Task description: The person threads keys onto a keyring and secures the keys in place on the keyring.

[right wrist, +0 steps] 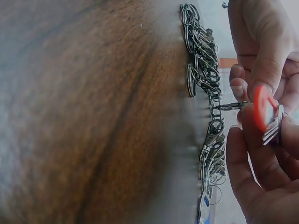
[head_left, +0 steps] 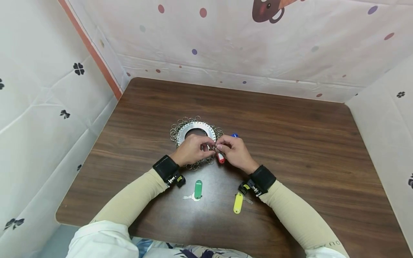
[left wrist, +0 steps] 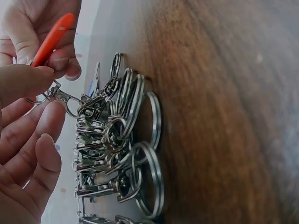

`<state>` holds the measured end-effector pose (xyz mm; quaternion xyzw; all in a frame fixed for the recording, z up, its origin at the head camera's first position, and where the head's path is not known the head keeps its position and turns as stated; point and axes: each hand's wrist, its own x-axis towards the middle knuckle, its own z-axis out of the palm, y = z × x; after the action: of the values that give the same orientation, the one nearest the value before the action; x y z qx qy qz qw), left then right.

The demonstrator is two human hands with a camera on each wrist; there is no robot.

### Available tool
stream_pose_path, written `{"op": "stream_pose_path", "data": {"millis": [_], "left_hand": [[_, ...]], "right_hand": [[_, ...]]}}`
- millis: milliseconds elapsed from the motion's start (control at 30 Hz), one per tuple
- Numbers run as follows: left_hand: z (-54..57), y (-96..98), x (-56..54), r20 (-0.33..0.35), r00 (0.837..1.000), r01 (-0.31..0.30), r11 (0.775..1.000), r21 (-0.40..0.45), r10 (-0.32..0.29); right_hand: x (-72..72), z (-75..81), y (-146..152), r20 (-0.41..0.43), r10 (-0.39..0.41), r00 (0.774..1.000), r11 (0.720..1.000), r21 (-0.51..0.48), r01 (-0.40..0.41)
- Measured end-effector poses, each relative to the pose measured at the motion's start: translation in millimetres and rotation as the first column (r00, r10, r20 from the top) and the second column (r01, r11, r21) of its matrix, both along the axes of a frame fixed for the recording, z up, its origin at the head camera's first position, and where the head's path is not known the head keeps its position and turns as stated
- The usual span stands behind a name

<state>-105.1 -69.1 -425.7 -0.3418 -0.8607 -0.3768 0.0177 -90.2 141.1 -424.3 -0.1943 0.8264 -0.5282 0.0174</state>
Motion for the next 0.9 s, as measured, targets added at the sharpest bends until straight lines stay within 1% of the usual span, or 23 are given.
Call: {"op": "stream_pose_path", "data": {"millis": [100,200,333,433,533,633,900], "left_hand": [[0.0,0.4,-0.5,0.005,1.000,-0.004,1.000,0.001,0.004],[0.6,0.7,-0.5,-0.005,1.000,-0.010,1.000,-0.012,0.010],[1.1,0.4,-0.4,-0.050,0.999,-0.010,0.999,-0.036,0.008],[0.7,0.1,-0.4,-0.081,0.997,-0.008,0.999,-0.046,0.004],[-0.2,0.1,-0.5,-0.097,0.995,-0.008,0.999,-0.051,0.003],[-1.0,0.1,-0.8,-0.098,0.995,-0.006,0.999,-0.053,0.001],[-2.6,1.1,-1.2,-0.061,0.998,0.013,1.000,-0.026,-0.015]], "right_hand": [[-0.5,0.2,-0.4,0.006,-0.013,1.000,1.000,-0.003,0.013],[-1.2,0.0,-0.5,0.015,-0.016,1.000,1.000,-0.006,0.016],[-1.9,-0.4,-0.7,0.022,-0.012,1.000,1.000,-0.006,0.012],[-2.2,-1.1,-0.5,0.011,-0.012,1.000,1.000,0.003,0.012],[-2.3,-1.9,-0.2,-0.009,-0.009,1.000,1.000,0.015,0.009],[-1.9,-1.9,0.1,-0.026,0.000,1.000,1.000,0.026,0.001],[-2.6,-4.7,1.3,-0.056,0.012,0.998,0.999,0.036,-0.010]]}}
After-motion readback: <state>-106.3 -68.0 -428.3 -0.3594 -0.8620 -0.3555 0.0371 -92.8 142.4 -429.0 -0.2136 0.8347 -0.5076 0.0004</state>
